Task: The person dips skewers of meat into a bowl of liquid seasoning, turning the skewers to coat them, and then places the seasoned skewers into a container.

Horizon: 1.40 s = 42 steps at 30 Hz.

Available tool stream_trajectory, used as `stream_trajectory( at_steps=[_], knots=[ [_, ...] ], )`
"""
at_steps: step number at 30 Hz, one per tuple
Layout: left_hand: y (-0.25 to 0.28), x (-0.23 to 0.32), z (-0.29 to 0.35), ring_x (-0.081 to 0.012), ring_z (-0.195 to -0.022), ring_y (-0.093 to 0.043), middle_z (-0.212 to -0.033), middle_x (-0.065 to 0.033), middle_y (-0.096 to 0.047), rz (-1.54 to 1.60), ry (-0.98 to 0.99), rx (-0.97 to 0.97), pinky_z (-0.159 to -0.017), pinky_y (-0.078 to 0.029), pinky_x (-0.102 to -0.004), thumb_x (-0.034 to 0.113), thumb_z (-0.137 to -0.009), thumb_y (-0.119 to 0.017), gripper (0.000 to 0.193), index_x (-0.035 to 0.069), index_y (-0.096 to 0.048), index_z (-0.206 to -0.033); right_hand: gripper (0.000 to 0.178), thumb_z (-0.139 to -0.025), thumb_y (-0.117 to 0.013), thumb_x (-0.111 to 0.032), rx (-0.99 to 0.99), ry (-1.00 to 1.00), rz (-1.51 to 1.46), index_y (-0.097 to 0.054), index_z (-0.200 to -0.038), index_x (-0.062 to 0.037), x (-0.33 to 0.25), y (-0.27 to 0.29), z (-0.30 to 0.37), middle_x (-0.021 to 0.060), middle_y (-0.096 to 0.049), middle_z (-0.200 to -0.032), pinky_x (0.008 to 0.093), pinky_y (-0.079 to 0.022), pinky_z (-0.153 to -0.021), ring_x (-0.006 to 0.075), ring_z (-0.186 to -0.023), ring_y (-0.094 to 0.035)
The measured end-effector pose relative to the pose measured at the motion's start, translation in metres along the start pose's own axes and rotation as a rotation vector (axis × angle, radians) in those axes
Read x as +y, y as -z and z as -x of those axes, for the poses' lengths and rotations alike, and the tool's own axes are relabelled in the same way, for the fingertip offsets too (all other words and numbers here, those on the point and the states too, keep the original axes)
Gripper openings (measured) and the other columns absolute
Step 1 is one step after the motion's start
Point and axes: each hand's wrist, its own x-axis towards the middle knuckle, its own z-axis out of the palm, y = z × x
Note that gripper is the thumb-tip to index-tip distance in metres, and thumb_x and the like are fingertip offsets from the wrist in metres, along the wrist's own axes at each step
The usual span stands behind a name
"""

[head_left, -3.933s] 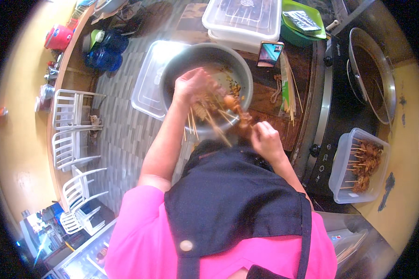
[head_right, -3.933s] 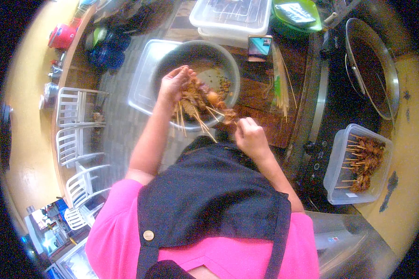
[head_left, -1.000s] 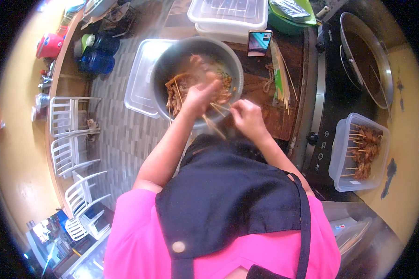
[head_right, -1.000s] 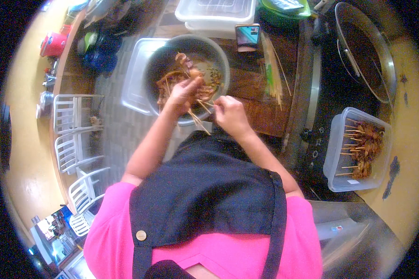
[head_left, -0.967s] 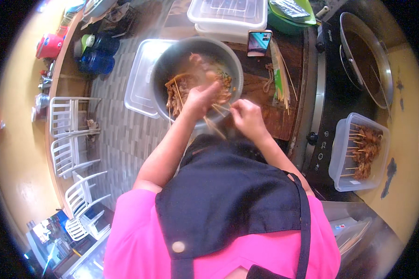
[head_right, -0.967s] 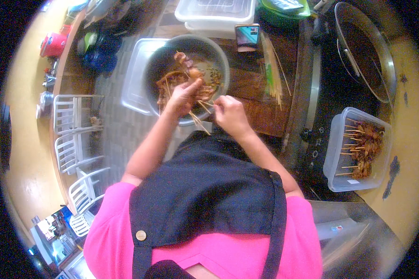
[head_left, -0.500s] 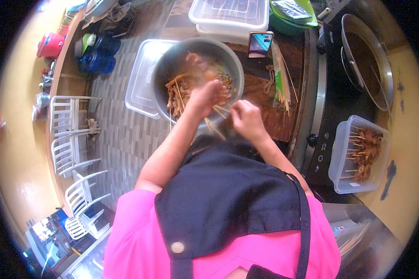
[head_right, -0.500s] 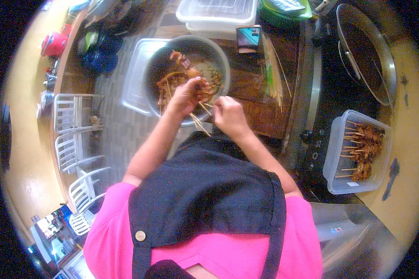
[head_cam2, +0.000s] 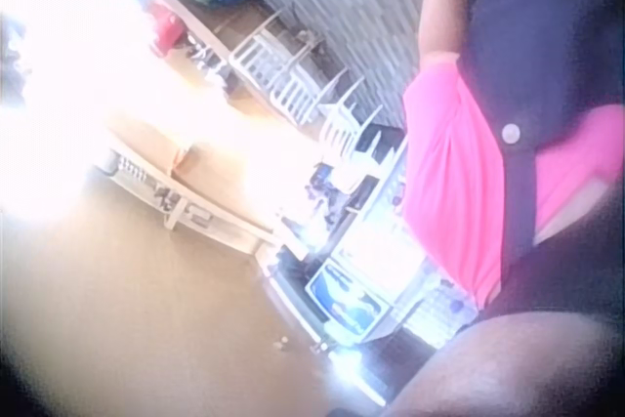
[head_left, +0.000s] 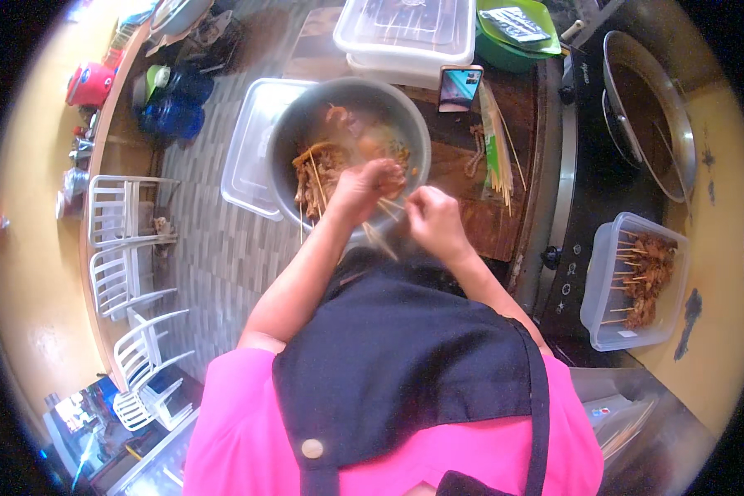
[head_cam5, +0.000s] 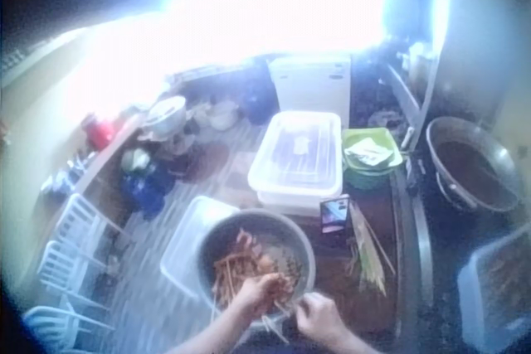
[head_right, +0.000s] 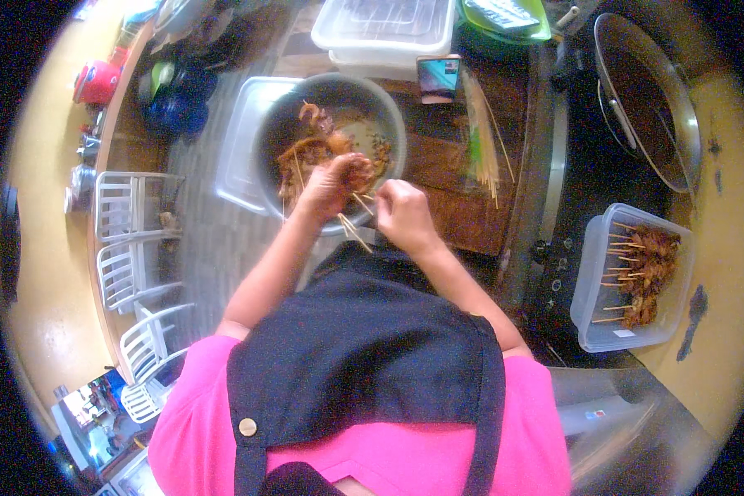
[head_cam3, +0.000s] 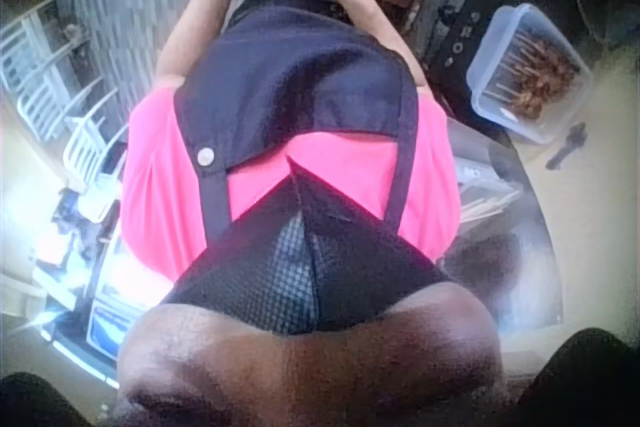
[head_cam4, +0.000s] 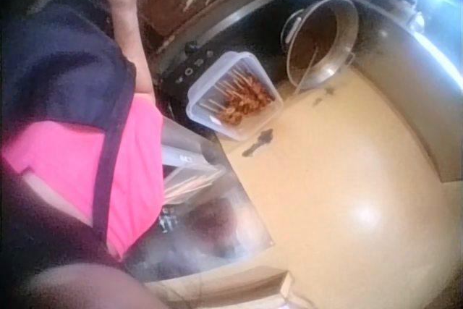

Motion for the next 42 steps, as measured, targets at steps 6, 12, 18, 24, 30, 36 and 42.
stream_trajectory(
  at_steps=[6,12,18,24,30,36,42],
  knots=[
    [0.008,-0.006,-0.002,-0.0166,-0.073,-0.058,-0.085,-0.0082,-0.062,0.004,-0.024,-0.032,-0.062,-0.046,-0.0279,0.021,-0.08,-0.059,0.021,0.003,-0.057,-0.091,0.003,-0.069,-0.058,-0.001,-0.001,-0.016,-0.033,-0.055,-0.07,0.0005,-0.002,-0.002,-0.001,0.0166,-0.058,-0.07,0.0377,-0.046,-0.062,0.0313,-0.067,-0.058],
    [0.001,-0.007,0.004,-0.0168,-0.079,-0.059,-0.087,-0.0081,-0.062,-0.001,-0.063,-0.029,-0.071,-0.047,-0.0291,0.022,-0.08,-0.059,0.023,0.002,-0.058,-0.092,0.004,-0.07,-0.057,-0.003,-0.014,-0.019,-0.006,-0.056,-0.071,0.0002,-0.002,0.001,-0.001,0.0165,-0.058,-0.071,0.0379,-0.046,-0.064,0.0315,-0.068,-0.058],
    [0.009,0.001,-0.004,-0.0181,-0.084,-0.058,-0.092,-0.008,-0.06,0.033,-0.086,-0.068,-0.074,-0.048,-0.0313,0.021,-0.081,-0.056,0.025,0.004,-0.055,-0.1,0.004,-0.071,-0.056,-0.003,-0.002,0.015,0.059,-0.055,-0.073,-0.0002,-0.001,0.01,0.004,0.0163,-0.057,-0.072,0.039,-0.045,-0.064,0.0324,-0.07,-0.057],
    [-0.009,0.004,-0.013,-0.0188,-0.082,-0.056,-0.091,-0.0085,-0.058,-0.016,-0.292,-0.02,-0.072,-0.048,-0.0351,0.023,-0.088,-0.047,0.024,0.006,-0.049,-0.104,0.005,-0.072,-0.056,-0.004,0.022,0.07,0.068,-0.053,-0.072,-0.0002,0.005,0.018,0.015,0.0166,-0.056,-0.073,0.0391,-0.045,-0.064,0.0331,-0.07,-0.056],
    [-0.023,-0.009,-0.02,-0.0145,-0.08,-0.054,-0.089,-0.0059,-0.058,0.092,-0.166,-0.013,-0.068,-0.042,-0.0273,0.015,-0.082,-0.052,0.019,0.003,-0.057,-0.095,0.005,-0.071,-0.057,-0.004,0.015,0.043,0.062,-0.053,-0.072,-0.0001,0.006,0.027,0.025,0.0167,-0.056,-0.074,0.0394,-0.044,-0.064,0.0333,-0.07,-0.055],
    [-0.035,-0.023,-0.025,-0.0198,-0.067,-0.053,-0.082,-0.0094,-0.059,-0.064,-0.145,0.093,-0.067,-0.047,-0.0354,0.02,-0.087,-0.046,0.02,0.003,-0.056,-0.089,0.006,-0.07,-0.057,-0.004,0.057,0.023,0.068,-0.053,-0.072,-0.0002,0.01,0.035,0.032,0.0165,-0.056,-0.072,0.0392,-0.044,-0.064,0.0332,-0.07,-0.055],
    [-0.042,-0.026,-0.02,-0.0184,-0.063,-0.052,-0.081,-0.0096,-0.058,-0.088,-0.157,0.07,-0.06,-0.045,-0.0318,0.022,-0.086,-0.047,0.019,0.004,-0.054,-0.089,0.006,-0.07,-0.057,-0.004,0.073,0.017,0.048,-0.053,-0.072,-0.0005,0.013,0.034,0.032,0.0167,-0.056,-0.072,0.0396,-0.044,-0.064,0.0331,-0.07,-0.055]
  ],
)
